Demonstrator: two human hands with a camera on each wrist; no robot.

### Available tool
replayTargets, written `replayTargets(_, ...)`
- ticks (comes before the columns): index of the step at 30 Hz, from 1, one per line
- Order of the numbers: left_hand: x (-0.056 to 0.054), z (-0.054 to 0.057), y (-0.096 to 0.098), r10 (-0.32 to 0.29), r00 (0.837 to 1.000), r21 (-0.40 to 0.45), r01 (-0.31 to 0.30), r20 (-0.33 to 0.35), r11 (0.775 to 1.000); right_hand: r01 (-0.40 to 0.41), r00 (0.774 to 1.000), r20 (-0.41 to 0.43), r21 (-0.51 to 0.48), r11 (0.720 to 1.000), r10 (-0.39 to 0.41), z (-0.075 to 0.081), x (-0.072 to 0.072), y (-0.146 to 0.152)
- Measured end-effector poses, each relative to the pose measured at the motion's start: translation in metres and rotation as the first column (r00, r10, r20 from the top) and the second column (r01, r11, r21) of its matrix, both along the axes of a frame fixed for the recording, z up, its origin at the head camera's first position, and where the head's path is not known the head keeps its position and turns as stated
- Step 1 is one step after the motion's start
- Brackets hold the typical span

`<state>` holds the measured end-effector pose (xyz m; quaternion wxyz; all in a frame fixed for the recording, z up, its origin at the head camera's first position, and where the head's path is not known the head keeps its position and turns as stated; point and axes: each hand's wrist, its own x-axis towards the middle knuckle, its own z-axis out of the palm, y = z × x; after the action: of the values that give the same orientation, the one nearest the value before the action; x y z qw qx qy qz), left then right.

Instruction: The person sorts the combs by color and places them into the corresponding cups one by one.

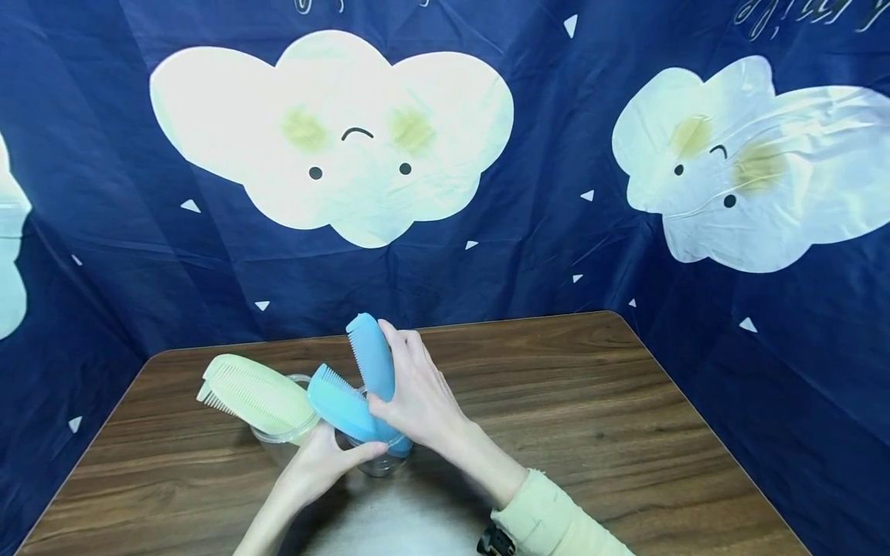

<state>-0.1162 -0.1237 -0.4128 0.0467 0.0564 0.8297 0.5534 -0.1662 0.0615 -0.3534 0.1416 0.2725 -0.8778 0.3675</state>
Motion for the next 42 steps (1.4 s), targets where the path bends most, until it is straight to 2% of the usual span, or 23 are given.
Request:
replayTargets(5,0.002,-0.001,-0.002,0.017,1.0,-0.029,-0.016,0.001,0.999,0.02,1.0,0.017,0.056,0.998,-0.021,-0.002,0.001,-0.001)
replayTargets(12,0.003,-0.002,-0.003,0.017,1.0,-0.004,-0.017,-0.014,1.0,0.028,1.0,0.001,0.107,0.994,-0.029,-0.004,0.001,-0.001)
replayTargets(27,0.001,0.002,-0.008,0.023,1.0,-0.077,-0.023,-0.008,0.997,0.017,1.0,-0.006,0.119,0.993,-0.016,-0.009,0.002,0.012)
replayTargets(36,0.002,0.006,-0.013,0.022,1.0,-0.104,-0.022,-0.008,0.994,0.019,1.0,-0.01,0.163,0.986,-0.018,-0.011,-0.001,0.025)
replayTargets(42,0.003,0.005,-0.014,0.008,1.0,-0.111,-0.009,-0.01,0.994,0.002,1.0,-0.023,0.206,0.979,0.002,-0.015,-0.003,0.035)
